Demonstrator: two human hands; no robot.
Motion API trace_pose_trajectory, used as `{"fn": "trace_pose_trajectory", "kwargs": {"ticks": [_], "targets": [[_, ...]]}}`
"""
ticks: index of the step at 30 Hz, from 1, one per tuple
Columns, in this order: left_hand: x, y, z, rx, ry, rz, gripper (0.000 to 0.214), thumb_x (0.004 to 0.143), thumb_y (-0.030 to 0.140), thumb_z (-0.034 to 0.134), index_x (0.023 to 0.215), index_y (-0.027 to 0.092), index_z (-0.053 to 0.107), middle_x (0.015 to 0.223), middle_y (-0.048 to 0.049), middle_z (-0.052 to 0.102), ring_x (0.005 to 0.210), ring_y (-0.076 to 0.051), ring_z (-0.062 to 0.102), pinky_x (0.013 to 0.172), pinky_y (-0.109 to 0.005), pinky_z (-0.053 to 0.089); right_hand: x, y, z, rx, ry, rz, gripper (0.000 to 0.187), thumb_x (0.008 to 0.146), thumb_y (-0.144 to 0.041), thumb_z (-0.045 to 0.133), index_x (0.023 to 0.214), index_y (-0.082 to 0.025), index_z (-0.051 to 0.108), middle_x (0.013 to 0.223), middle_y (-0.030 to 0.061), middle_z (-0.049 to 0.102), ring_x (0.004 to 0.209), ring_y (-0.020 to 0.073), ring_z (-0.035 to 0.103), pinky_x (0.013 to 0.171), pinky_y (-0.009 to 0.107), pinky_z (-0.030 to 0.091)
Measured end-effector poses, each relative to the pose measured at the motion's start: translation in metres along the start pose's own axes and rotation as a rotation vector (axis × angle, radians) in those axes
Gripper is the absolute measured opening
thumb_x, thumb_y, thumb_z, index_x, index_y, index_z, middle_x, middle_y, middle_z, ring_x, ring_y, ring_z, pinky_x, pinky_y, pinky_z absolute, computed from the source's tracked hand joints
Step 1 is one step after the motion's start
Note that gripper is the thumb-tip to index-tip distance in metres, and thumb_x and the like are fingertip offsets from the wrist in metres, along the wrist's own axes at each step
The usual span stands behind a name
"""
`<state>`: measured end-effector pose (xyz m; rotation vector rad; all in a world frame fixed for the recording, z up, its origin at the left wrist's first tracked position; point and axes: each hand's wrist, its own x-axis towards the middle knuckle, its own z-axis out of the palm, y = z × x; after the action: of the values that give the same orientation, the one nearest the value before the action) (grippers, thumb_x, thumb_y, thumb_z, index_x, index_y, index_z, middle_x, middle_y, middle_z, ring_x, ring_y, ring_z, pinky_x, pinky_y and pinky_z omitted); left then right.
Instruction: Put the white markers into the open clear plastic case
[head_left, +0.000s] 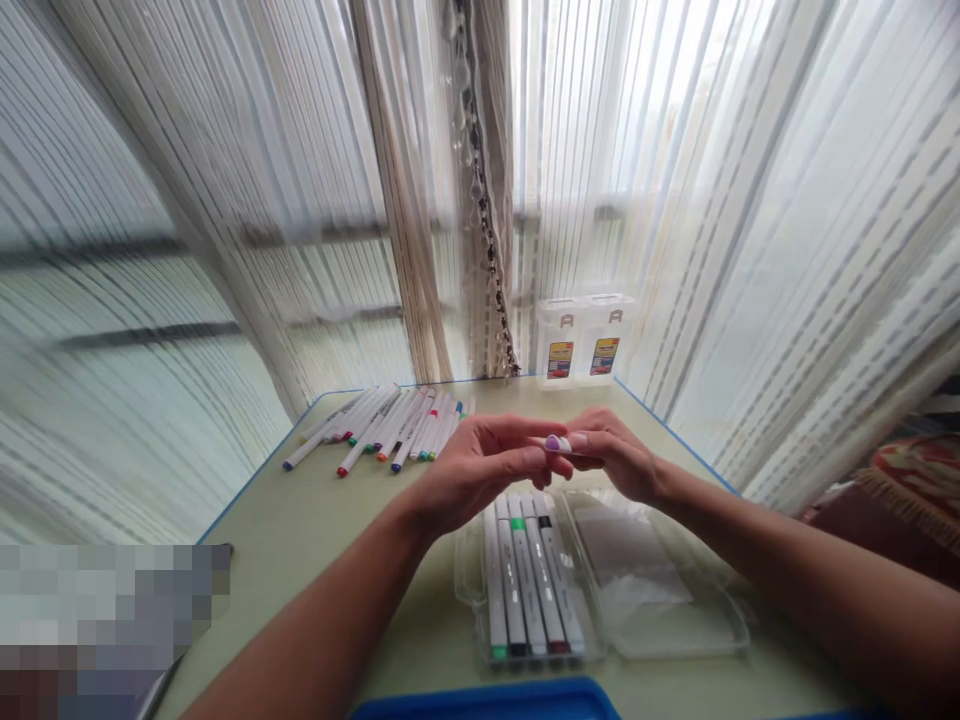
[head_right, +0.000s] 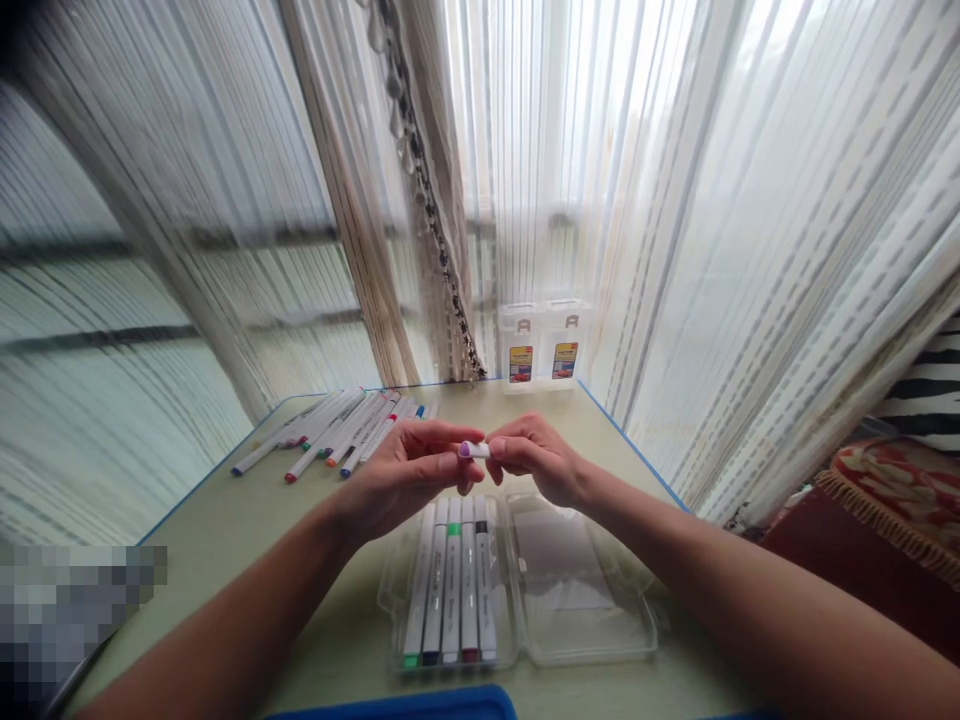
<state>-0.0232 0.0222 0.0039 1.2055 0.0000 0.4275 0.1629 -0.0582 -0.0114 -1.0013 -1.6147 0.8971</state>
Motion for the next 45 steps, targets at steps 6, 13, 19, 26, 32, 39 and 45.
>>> {"fn": "trace_pose_trajectory", "kwargs": {"ticks": [6,13,19,26,32,39,45], "targets": [[0.001,0.001,0.004,0.031,0.067,0.01,0.018,0.075,0.022,0.08,0.092,0.016,0.078,0.076,-0.0074,0.074,0.07,-0.014,0.066,0.068,-0.027,0.044,-0.002,0.0,-0.002,-0.083,-0.012,-0.034,0.044,0.088,-0.045,0.049,0.058,-0.014,0.061,0.05,-0.0024,0.037,0.048,0.0103,0.028,0.048,0.027,0.021],[0.002,0.002,0.001,0.217,0.137,-0.032,0.02,0.074,0.025,0.079,0.091,0.014,0.075,0.076,-0.0068,0.072,0.068,-0.013,0.063,0.066,-0.026,0.044,0.001,-0.001,-0.002,-0.334,0.03,-0.114,0.053,0.092,-0.055,0.045,0.058,-0.016,0.057,0.055,0.0018,0.052,0.053,0.0131,0.045,0.051,0.026,0.032],[0.003,0.001,-0.004,0.147,0.141,-0.072,0.02,0.083,0.031,0.071,0.086,0.011,0.077,0.077,-0.0082,0.07,0.07,-0.013,0.062,0.064,-0.024,0.044,0.001,-0.002,-0.001,-0.412,0.012,-0.141,0.054,0.094,-0.055,0.042,0.059,-0.017,0.054,0.057,0.0021,0.054,0.053,0.0118,0.045,0.051,0.025,0.032],[0.002,-0.003,-0.007,0.069,0.096,-0.047,0.02,0.081,0.028,0.075,0.096,0.015,0.078,0.082,-0.0087,0.072,0.075,-0.014,0.064,0.066,-0.025,0.044,0.001,-0.001,-0.002,-0.399,0.042,-0.113,0.054,0.093,-0.057,0.042,0.06,-0.016,0.055,0.057,0.0013,0.051,0.054,0.013,0.044,0.052,0.026,0.031],[0.002,-0.005,-0.006,0.041,0.09,0.02,0.023,0.072,0.02,0.082,0.095,0.019,0.079,0.079,-0.008,0.075,0.077,-0.015,0.066,0.066,-0.026,0.044,0.0,0.002,-0.002,-0.333,0.045,-0.076,0.052,0.093,-0.055,0.042,0.063,-0.015,0.058,0.056,0.0,0.046,0.052,0.0121,0.036,0.05,0.027,0.027],[-0.001,-0.009,-0.01,-0.049,-0.007,-0.062,0.02,0.078,0.022,0.078,0.098,0.019,0.079,0.085,-0.0083,0.075,0.079,-0.015,0.069,0.072,-0.028,0.05,-0.003,0.003,-0.001,-0.228,-0.005,-0.074,0.047,0.092,-0.049,0.045,0.059,-0.017,0.055,0.054,-0.0006,0.041,0.05,0.0121,0.033,0.05,0.028,0.023],[-0.002,-0.006,-0.008,-0.069,-0.055,-0.136,0.016,0.082,0.02,0.074,0.097,0.017,0.078,0.084,-0.0081,0.073,0.079,-0.015,0.069,0.075,-0.03,0.052,-0.002,0.0,-0.001,-0.273,-0.006,-0.09,0.05,0.093,-0.049,0.043,0.058,-0.016,0.057,0.051,-0.0007,0.042,0.048,0.0119,0.033,0.049,0.028,0.022]]}}
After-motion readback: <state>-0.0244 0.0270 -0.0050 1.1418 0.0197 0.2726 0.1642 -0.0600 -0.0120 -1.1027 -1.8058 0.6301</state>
